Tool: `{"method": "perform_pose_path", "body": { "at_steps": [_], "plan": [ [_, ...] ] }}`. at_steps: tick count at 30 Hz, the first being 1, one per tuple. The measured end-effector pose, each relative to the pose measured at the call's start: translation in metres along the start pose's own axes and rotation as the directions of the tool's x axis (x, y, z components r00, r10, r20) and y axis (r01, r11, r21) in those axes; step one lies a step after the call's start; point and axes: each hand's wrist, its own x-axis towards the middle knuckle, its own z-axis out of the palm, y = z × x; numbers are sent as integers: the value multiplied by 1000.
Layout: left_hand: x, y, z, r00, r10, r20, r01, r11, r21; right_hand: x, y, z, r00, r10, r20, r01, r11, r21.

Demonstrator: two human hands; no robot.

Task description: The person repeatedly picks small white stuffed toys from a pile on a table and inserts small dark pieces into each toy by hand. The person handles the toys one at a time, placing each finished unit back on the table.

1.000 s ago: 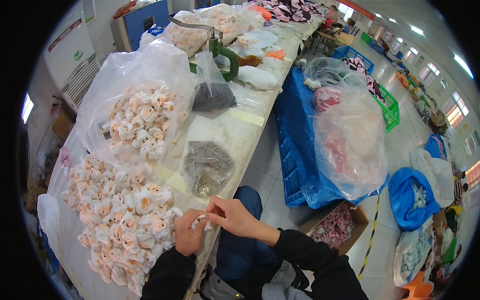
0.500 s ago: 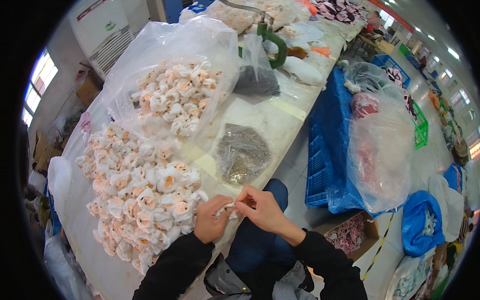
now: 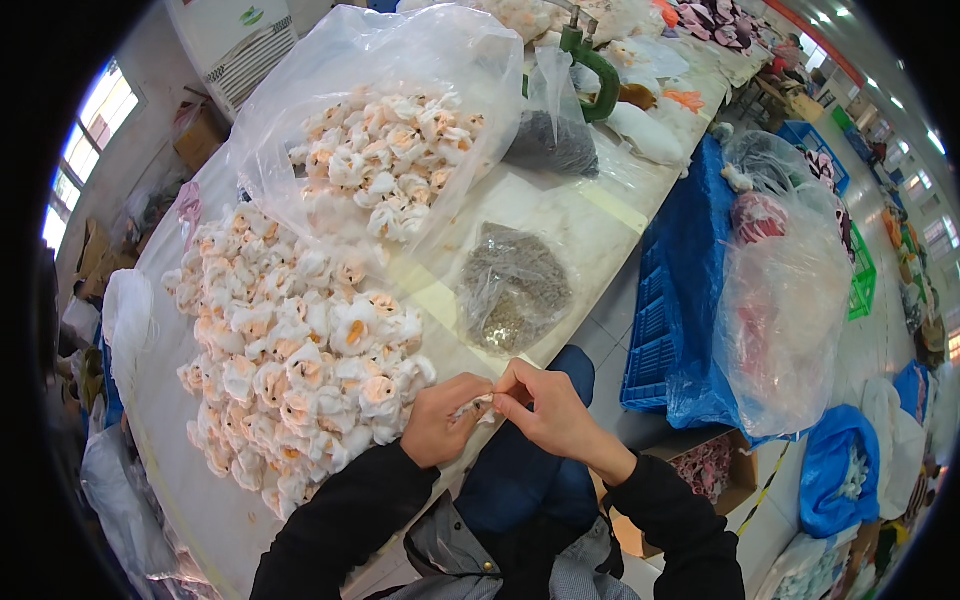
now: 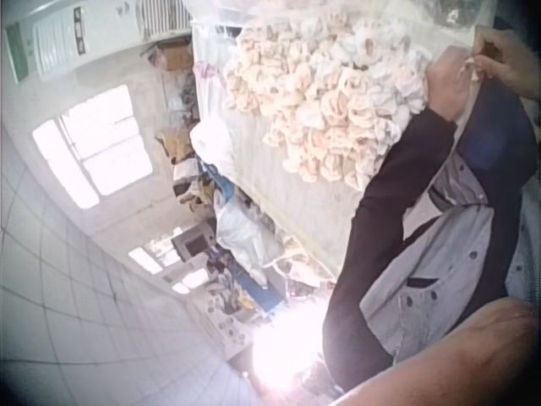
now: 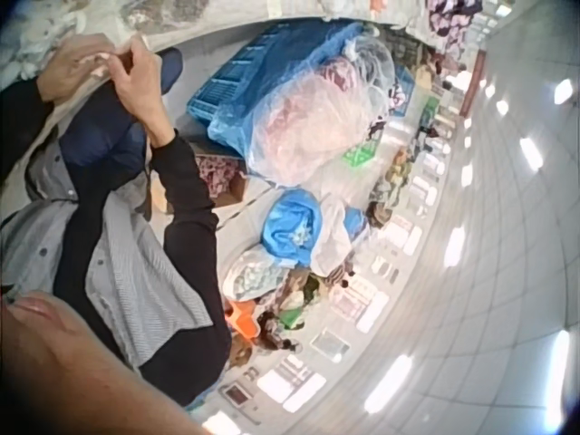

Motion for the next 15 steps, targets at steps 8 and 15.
{"method": "perform_pose_path", "body": {
  "at_steps": [8, 15],
  "plan": [
    [-1, 0, -1, 998, -46, 49, 43, 998, 51, 0, -4, -2, 998, 56, 7, -56, 998, 8],
    [-3, -3, 3, 998, 61, -7, -60, 992, 113, -2, 9, 4, 998, -38, -49, 36, 999, -31]
  ]
}}
